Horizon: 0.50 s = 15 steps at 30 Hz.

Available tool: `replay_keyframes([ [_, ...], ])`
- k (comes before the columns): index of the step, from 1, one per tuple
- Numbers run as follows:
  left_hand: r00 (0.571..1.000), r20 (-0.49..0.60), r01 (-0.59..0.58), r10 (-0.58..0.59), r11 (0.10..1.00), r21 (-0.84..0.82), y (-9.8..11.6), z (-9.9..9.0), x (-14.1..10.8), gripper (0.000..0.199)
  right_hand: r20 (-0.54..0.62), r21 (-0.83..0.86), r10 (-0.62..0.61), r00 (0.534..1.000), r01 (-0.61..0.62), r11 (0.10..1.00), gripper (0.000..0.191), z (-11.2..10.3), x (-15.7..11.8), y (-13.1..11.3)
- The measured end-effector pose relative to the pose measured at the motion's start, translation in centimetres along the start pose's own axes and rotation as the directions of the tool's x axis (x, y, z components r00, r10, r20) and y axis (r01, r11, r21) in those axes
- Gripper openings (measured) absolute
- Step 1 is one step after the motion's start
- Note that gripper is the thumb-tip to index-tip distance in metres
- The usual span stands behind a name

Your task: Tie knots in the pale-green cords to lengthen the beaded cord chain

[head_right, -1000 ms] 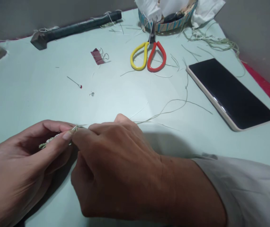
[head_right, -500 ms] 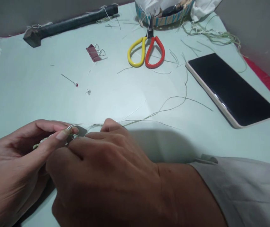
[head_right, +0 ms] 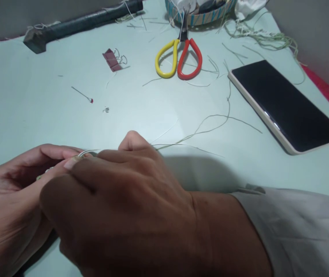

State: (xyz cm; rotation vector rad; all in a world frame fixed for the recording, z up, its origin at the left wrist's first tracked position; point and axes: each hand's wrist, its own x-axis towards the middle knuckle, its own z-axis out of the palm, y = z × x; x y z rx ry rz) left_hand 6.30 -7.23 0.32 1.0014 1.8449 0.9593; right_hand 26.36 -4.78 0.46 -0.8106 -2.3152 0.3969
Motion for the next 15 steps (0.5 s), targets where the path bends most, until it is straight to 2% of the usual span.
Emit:
replay_keyframes([
  [7,1.0,0.005,0.01,-0.01,0.999,0.033,-0.1,-0.1,0.1,0.039,0.065,0.035,0.029,0.998,-0.031,0.999,0.035,0.1,0.7,0.7],
  [15,1.0,0.02,0.014,-0.014,1.0,0.005,-0.7,-0.4,0.3,0.039,0.03,0.011,0.041,0.999,-0.041,0.999,0.037,0.5,1.1,1.3],
])
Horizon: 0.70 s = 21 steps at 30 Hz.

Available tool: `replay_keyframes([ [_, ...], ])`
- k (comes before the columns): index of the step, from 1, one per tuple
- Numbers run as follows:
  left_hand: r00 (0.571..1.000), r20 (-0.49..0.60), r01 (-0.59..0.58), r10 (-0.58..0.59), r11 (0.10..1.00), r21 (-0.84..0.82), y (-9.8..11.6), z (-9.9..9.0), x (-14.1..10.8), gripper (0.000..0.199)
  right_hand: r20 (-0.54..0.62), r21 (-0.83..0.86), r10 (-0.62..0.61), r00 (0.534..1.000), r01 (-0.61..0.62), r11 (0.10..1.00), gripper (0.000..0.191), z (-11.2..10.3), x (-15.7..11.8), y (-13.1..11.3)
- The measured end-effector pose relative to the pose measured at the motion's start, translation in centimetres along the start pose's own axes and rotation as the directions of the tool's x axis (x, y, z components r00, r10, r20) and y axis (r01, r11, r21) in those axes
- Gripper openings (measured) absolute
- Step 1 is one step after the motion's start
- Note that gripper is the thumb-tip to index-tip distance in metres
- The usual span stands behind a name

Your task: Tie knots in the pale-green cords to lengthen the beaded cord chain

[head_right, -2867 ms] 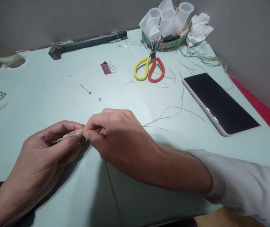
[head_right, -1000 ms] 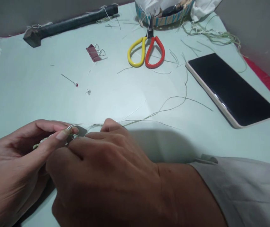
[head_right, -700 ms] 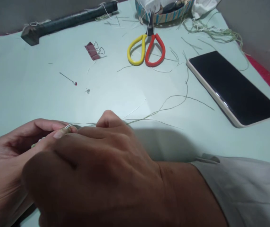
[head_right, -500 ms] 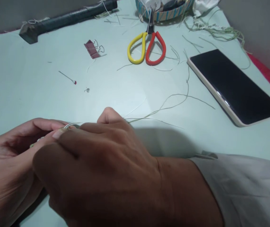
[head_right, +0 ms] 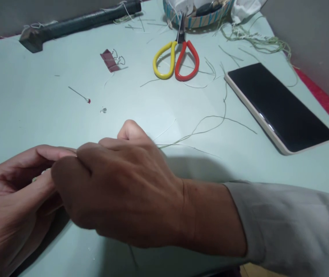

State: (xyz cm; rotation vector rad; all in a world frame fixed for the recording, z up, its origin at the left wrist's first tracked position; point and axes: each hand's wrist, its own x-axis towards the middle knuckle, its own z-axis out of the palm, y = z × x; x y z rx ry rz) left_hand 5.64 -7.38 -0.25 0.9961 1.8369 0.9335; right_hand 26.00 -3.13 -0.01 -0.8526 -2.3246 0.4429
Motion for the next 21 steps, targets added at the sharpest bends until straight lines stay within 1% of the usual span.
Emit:
replay_keyframes([
  [3,1.0,0.018,-0.002,0.002,1.0,-0.012,0.1,0.0,0.1,0.045,0.06,-0.009,-0.006,0.998,0.007,1.0,0.034,0.1,0.2,0.2],
  [6,0.999,0.05,0.021,-0.02,0.999,-0.025,0.5,0.2,0.2,0.047,0.119,-0.022,0.0,0.993,0.003,1.0,0.035,0.1,0.7,0.2],
  [10,0.995,0.088,0.045,-0.041,0.998,-0.047,0.8,0.4,0.2,0.046,0.162,-0.058,0.05,0.985,-0.041,0.997,0.033,-0.3,1.3,0.0],
  [13,0.988,0.134,0.086,-0.07,0.989,-0.121,1.0,0.4,0.2,0.041,0.103,-0.034,0.027,0.994,-0.024,0.999,0.026,-0.7,0.9,0.4],
  [16,0.978,0.201,0.089,-0.053,0.98,-0.179,1.3,0.4,0.2,0.034,0.03,0.037,0.008,1.0,-0.009,0.999,0.024,-1.0,-0.1,1.0],
  [19,0.972,0.235,0.069,-0.019,0.977,-0.204,1.6,0.5,0.3,0.032,0.0,0.048,0.052,0.999,-0.052,0.998,0.029,-1.2,-0.5,1.4],
  [21,0.97,0.242,0.071,-0.018,0.974,-0.214,1.7,0.6,0.3,0.033,-0.027,0.059,0.098,0.995,-0.096,0.994,0.033,-1.4,-0.1,1.3],
])
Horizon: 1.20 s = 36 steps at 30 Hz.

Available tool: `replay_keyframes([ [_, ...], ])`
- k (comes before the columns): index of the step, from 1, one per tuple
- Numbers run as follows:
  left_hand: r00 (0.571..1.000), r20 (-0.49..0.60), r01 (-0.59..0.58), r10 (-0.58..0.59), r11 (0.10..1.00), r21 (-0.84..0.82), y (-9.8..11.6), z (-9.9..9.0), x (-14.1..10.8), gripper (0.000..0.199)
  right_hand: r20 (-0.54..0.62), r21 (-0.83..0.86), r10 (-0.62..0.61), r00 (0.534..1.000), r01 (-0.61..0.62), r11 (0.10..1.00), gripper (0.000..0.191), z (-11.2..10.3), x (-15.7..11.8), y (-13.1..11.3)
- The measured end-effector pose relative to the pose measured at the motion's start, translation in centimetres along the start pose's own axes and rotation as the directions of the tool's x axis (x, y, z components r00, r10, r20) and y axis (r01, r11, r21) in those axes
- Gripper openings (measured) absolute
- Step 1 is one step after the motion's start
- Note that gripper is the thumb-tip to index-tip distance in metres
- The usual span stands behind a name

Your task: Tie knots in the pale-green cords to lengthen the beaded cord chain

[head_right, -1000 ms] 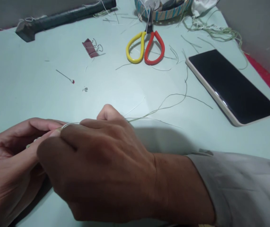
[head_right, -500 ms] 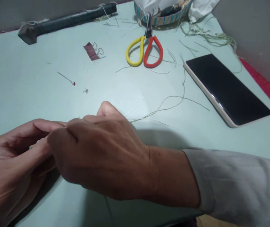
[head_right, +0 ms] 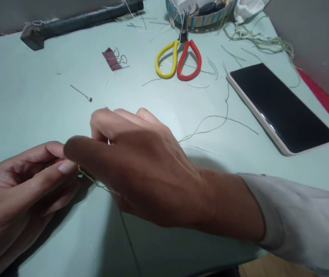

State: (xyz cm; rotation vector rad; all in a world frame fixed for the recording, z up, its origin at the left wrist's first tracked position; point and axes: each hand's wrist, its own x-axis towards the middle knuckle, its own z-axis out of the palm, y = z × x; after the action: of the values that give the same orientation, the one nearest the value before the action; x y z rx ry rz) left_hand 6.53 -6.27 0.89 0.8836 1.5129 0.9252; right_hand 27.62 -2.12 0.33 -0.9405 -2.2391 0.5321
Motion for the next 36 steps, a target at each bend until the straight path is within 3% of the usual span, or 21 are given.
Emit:
replay_keyframes([
  [4,1.0,0.005,0.029,-0.029,1.0,0.0,0.1,0.0,0.0,0.032,0.115,0.05,0.26,0.959,-0.267,0.962,0.032,0.0,1.7,-0.8],
  [6,1.0,0.011,0.023,-0.023,1.0,0.007,0.2,0.0,0.0,0.03,0.171,0.028,0.324,0.93,-0.334,0.942,0.03,0.1,2.2,-0.9],
  [9,1.0,0.025,0.001,-0.001,1.0,0.006,0.2,0.0,-0.1,0.029,0.134,-0.035,0.122,0.983,-0.118,0.992,0.029,0.4,1.7,-0.3],
  [11,0.999,0.034,-0.01,0.01,1.0,0.009,0.2,0.0,0.0,0.028,0.132,-0.072,-0.029,0.991,0.039,0.997,0.032,0.6,1.1,0.2],
  [13,0.999,0.047,-0.014,0.013,1.0,0.02,0.2,-0.1,0.1,0.03,0.156,-0.091,-0.065,0.986,0.08,0.993,0.032,0.8,0.7,0.5],
  [16,0.998,0.059,-0.019,0.017,0.999,0.035,0.2,-0.4,0.2,0.032,0.183,-0.089,-0.024,0.983,0.04,0.995,0.025,0.8,0.8,0.6],
  [19,0.997,0.083,-0.007,0.003,0.999,0.047,0.4,-0.7,0.4,0.029,0.215,0.052,0.039,0.976,-0.051,0.997,0.021,0.3,1.6,0.4],
  [22,0.989,0.139,0.04,-0.048,0.998,0.056,0.6,-0.9,0.5,0.031,0.335,0.255,0.117,0.935,-0.21,0.944,0.024,-0.3,2.4,0.3],
  [25,0.981,0.176,0.075,-0.086,0.995,0.071,0.7,-1.0,0.6,0.034,0.416,0.292,0.158,0.896,-0.296,0.909,0.026,-0.7,2.8,0.4],
  [27,0.978,0.185,0.079,-0.094,0.993,0.084,0.6,-1.0,0.7,0.035,0.411,0.274,0.144,0.9,-0.272,0.922,0.026,-0.7,2.8,0.6],
  [32,0.971,0.195,0.123,-0.136,0.989,0.078,0.5,-1.4,0.9,0.034,0.274,0.133,0.079,0.959,-0.119,0.984,0.014,-0.5,1.8,1.1],
  [36,0.97,0.209,0.121,-0.126,0.992,0.039,0.3,-1.6,0.8,0.031,0.134,0.116,-0.098,0.986,0.083,0.99,0.024,-0.8,1.1,1.3],
])
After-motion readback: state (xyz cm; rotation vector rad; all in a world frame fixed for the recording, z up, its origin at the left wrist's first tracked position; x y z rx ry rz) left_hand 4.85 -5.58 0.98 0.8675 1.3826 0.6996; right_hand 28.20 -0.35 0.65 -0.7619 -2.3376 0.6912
